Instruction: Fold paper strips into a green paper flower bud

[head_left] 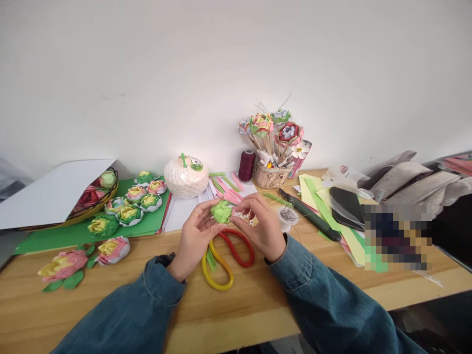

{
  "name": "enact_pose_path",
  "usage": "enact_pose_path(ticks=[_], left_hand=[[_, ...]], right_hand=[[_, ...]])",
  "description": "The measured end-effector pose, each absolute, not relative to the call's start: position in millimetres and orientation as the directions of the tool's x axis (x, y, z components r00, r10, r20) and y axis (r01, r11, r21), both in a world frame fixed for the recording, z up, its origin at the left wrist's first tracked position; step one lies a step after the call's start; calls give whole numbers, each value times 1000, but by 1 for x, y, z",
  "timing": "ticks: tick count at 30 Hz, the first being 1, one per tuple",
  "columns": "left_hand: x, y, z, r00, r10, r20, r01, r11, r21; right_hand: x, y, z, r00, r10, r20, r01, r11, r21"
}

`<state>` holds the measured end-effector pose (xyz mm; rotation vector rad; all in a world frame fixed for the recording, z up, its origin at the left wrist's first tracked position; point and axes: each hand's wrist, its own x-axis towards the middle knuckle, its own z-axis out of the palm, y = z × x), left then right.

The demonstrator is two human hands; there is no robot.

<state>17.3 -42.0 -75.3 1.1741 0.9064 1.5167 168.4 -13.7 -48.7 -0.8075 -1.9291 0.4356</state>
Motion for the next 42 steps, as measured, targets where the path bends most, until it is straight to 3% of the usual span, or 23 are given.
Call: enact_pose_path(ticks=[18,32,42], left_hand=[[16,-40,-77,-33,953,301,-211,-301,930],[11,-37,-82,-28,936,350,-158,-349,924],[10,-40,-74,-5,959,282,-179,-278,944]], right_hand=[[172,-13,-40,-454,722,523,268,670,-692],[176,-9,-47,-541,607,582,376,794,-478],[177,-9,-40,-566,620,544,304,769,-562]])
